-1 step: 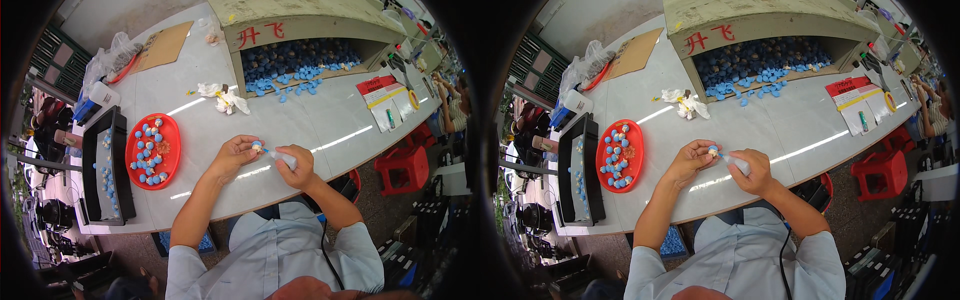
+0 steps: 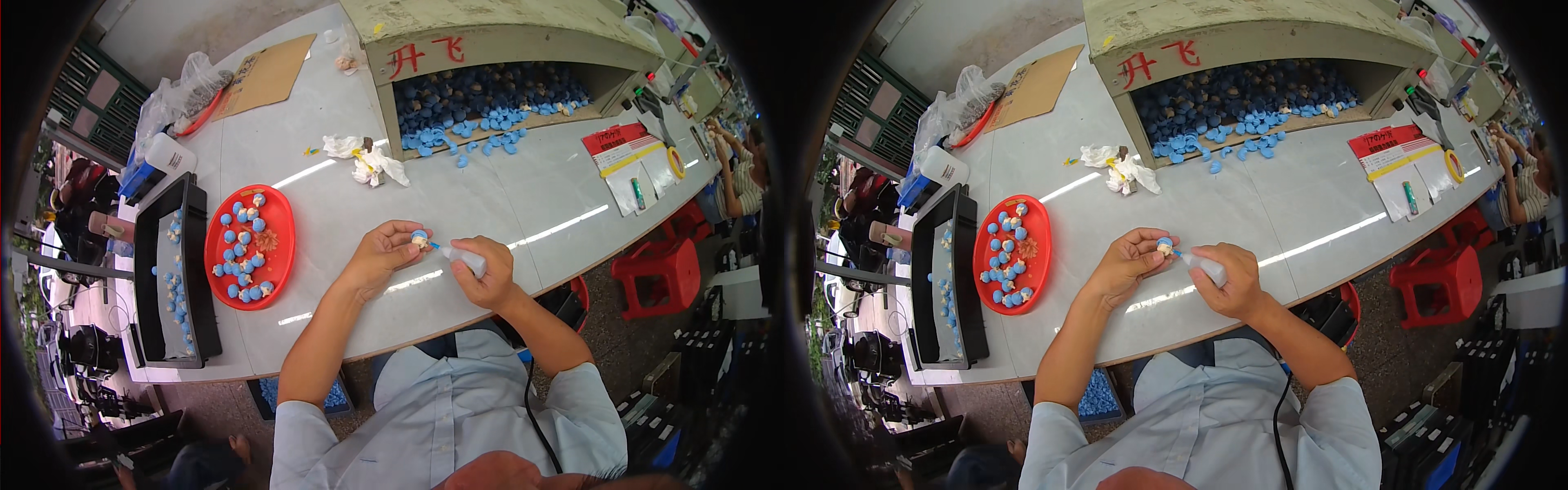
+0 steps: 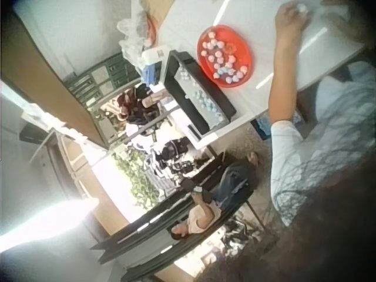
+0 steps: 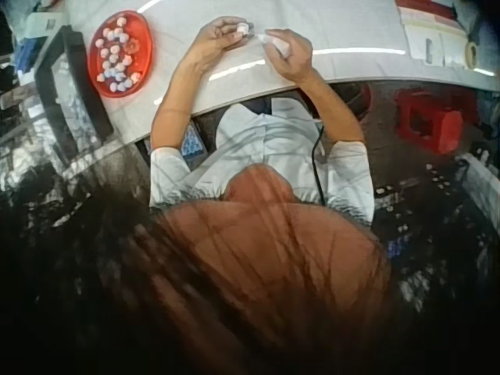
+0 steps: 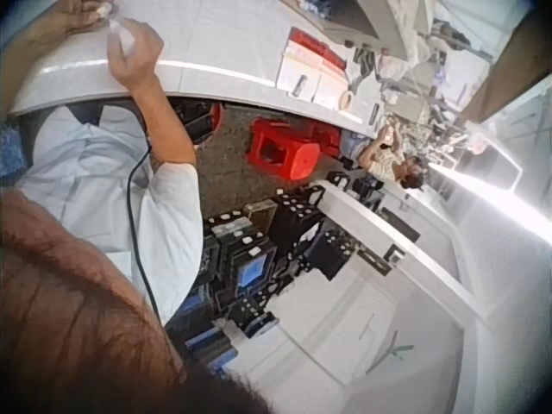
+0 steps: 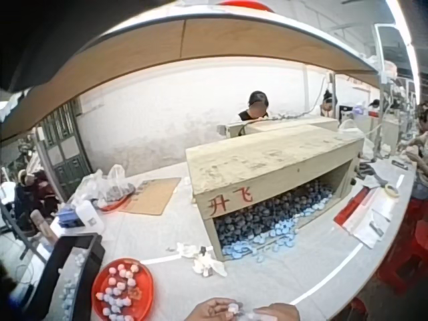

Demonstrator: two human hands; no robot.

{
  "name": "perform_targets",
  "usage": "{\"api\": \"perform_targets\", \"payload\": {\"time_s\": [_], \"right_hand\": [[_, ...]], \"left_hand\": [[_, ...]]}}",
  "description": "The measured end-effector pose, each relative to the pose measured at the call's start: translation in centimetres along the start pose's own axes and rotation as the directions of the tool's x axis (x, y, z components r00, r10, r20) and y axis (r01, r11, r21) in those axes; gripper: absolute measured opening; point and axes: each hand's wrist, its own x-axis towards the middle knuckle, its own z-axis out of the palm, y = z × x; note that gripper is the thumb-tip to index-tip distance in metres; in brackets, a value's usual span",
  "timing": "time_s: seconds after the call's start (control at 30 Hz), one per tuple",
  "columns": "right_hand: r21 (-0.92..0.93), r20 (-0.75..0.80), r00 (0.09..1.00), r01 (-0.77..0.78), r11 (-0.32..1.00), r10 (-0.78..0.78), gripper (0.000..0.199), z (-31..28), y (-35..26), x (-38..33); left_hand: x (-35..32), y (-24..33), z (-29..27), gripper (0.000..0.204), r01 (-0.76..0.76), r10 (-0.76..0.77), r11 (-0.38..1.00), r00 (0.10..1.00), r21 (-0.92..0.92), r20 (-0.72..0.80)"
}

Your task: The person applies adhesive from a bottle onto figurine head pieces and attaches hair pieces to them by hand.

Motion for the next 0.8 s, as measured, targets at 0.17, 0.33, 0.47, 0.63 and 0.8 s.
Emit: {"api": "perform_targets", "payload": {"time_s": [0.17, 0.33, 0.47, 0.63, 0.8], "right_hand": [[0.069, -0.030, 0.999, -0.039, 0.997, 0.041, 0.026, -0.8, -0.1, -0.3], [0.266, -0.094, 0.919, -0.346, 0.899, 0.382, 0.030, -2.0, 0.0, -1.1], [0.164, -0.117, 0.851, -0.491, 0.856, 0.511, 0.032, -5.0, 2.4, 0.1], [-0.146, -0.337, 0.806, -0.555, 0.819, 0.486, 0.028, -12.7, 8.4, 0.9], [-0.261, -0.440, 0.775, -0.593, 0.762, 0.453, 0.027, -16.5, 10.9, 0.6]], "left_hand": [[0.0, 0.1, 0.0, 0.039, 0.000, 0.000, 1.000, 1.000, 0.021, 0.000], [0.0, 0.1, 0.1, 0.036, -0.003, 0.003, 1.000, 1.000, -0.001, 0.025], [-0.1, 0.2, 0.1, 0.034, 0.043, -0.042, 0.998, 0.999, -0.042, 0.035], [-0.3, 0.4, 0.2, 0.035, 0.042, -0.040, 0.997, 0.999, -0.061, 0.022], [0.3, -0.6, 0.2, 0.038, -0.163, 0.160, 0.983, 0.986, 0.081, 0.041]]}}
